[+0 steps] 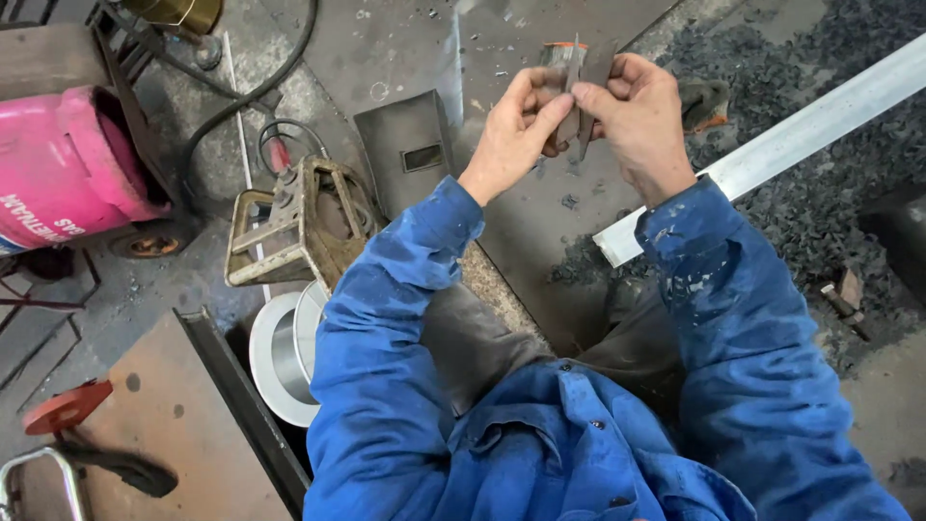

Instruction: The person sits on the floor and folds a small rectangular metal sheet by hand. They repeatedly bend the sheet along a central line, aligning the edges and pressing the fold to create a sharp crease.

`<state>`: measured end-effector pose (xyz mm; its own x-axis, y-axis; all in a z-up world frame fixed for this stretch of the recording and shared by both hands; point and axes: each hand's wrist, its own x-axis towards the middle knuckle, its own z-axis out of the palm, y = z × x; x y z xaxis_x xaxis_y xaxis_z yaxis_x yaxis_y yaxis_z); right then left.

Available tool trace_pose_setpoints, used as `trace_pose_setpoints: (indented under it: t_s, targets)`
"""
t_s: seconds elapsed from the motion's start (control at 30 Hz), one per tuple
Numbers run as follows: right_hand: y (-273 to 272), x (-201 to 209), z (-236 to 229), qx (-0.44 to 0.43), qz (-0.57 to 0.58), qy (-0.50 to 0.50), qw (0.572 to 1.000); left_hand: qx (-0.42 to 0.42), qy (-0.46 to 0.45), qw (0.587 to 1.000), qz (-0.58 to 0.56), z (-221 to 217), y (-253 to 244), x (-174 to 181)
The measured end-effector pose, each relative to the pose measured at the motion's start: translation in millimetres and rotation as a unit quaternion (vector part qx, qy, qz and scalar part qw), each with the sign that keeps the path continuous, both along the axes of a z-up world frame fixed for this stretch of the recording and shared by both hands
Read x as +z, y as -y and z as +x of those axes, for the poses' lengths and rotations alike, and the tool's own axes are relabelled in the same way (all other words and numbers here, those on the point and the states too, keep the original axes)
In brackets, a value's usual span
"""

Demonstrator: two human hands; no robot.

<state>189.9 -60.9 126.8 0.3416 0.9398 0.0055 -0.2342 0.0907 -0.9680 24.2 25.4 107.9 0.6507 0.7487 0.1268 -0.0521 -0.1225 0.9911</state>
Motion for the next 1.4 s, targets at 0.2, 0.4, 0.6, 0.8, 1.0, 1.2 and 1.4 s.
trace_pose_setpoints:
  t_s: [0.2,0.4,0.6,0.8,1.0,1.2,1.4]
  targets:
    - [-4.9,-5.2,4.8,-0.002,-0.045,0.000,0.999,-0.050,-0.017,0.995,-0.080,-3.3,-10.6,-22.6]
    - [-13.7,-8.8,9.1,-0.017,-0.041,-0.038,0.998,-0.057,-0.073,0.992,-0.090,-9.4,5.9,1.5]
    - [-10.0,-8.2,8.2,-0.002,-0.005,-0.022,1.000,-0.062,-0.059,0.993,-0.077,-11.4,11.6,3.2]
    - [-9.0,-11.8,11.3,-0.008,0.015,0.034,0.999,-0.074,-0.016,0.993,-0.090,-5.1,11.2,-5.3]
    - [-12.8,-17.4,11.4,-0.011,-0.007,0.032,0.999,-0.069,-0.002,0.992,-0.109,-0.2,12.6,-8.3]
    - [-13.8,-13.4,11.7,0.016,0.008,-0.011,1.000,-0.066,0.002,0.993,-0.098,-1.4,10.8,-8.7]
    - [-10.8,-13.8,18.3,0.062,0.001,-0.014,0.998,-0.067,0.002,0.993,-0.096,-3.5,11.9,-8.3]
